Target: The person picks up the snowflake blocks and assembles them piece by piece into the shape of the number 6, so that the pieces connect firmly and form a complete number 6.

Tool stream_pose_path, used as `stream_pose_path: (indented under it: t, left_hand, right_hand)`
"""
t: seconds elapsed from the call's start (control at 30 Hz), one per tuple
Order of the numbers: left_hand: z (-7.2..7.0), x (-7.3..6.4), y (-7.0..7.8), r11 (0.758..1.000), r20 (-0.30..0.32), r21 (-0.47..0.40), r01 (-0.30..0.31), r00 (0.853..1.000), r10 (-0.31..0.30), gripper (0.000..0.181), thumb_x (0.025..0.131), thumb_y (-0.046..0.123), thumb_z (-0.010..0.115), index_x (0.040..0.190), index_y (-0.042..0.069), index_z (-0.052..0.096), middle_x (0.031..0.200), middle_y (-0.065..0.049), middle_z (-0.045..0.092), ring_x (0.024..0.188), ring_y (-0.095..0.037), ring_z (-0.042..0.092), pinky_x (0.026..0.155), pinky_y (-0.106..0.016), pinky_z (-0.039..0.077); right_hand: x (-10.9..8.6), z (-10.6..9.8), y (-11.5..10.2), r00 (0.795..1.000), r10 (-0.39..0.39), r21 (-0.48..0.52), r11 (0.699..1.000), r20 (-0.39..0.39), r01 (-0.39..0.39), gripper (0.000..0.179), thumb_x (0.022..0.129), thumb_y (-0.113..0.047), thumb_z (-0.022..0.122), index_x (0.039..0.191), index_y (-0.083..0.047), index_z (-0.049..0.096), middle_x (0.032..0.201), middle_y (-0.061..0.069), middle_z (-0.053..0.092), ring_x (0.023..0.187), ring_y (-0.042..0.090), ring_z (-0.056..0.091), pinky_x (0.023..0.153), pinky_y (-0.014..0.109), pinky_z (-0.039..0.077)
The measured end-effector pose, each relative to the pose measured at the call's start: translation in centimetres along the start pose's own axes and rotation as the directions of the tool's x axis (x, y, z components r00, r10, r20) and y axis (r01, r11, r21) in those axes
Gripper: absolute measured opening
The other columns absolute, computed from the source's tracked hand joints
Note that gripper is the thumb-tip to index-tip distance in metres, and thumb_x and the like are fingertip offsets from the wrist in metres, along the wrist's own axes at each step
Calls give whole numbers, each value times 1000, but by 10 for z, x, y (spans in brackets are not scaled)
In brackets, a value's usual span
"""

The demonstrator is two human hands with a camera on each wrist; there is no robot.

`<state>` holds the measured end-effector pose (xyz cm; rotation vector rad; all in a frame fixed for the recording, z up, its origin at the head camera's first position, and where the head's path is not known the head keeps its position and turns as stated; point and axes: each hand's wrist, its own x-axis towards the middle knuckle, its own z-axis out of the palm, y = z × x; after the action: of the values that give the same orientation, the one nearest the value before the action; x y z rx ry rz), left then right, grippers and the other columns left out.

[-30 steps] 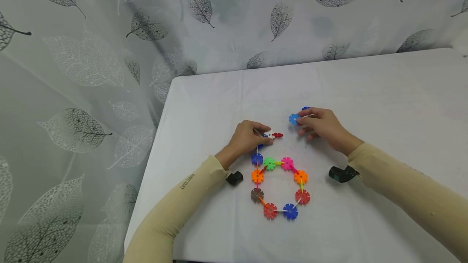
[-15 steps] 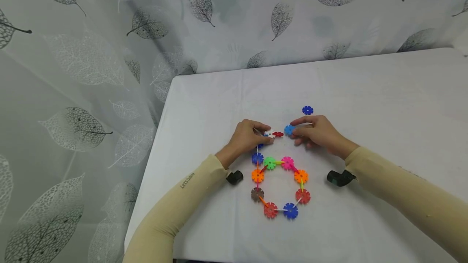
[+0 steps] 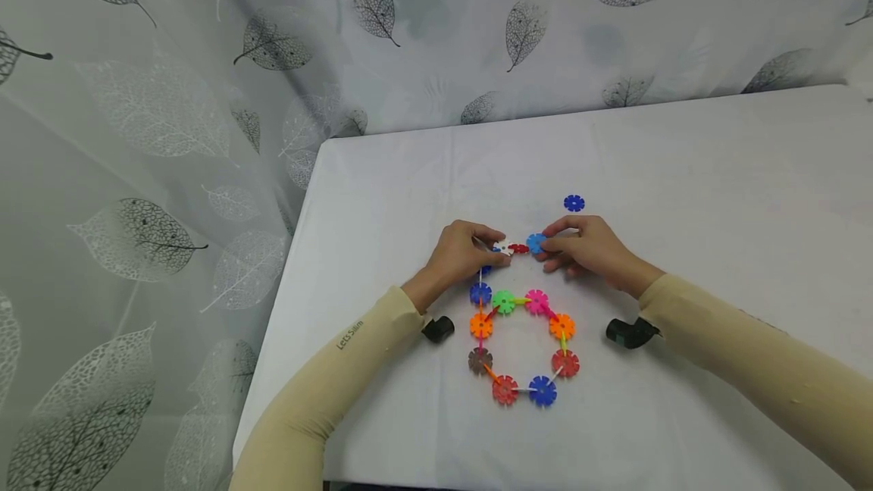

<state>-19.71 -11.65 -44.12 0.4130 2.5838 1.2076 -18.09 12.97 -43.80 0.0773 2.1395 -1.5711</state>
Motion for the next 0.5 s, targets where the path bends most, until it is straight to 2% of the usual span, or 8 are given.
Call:
stream_pose_path:
  t: [0.3, 0.5]
  left_hand:
    - [1, 1, 0, 1000, -3, -5, -5, 1000, 5, 36, 79, 26, 90, 111, 15, 80, 90, 6, 70, 73, -10, 63, 67, -23, 51]
    - [1, 2, -1, 1000, -3, -10, -4, 1000, 4, 35, 79, 26, 90, 111, 15, 80, 90, 5, 71, 74, -10, 64, 68, -22, 51]
  right_hand:
    - [1, 1, 0, 999, 42, 0, 999, -32, -42, 38, 98, -27, 70, 120, 2, 58, 103, 11, 73, 77, 18, 73, 61, 26, 56]
    - [-1, -1, 0, 999, 13, 15, 1000, -32, -13, 41, 99, -24, 69, 130, -1, 57, 98, 11, 74, 74, 19, 71, 62, 26, 56]
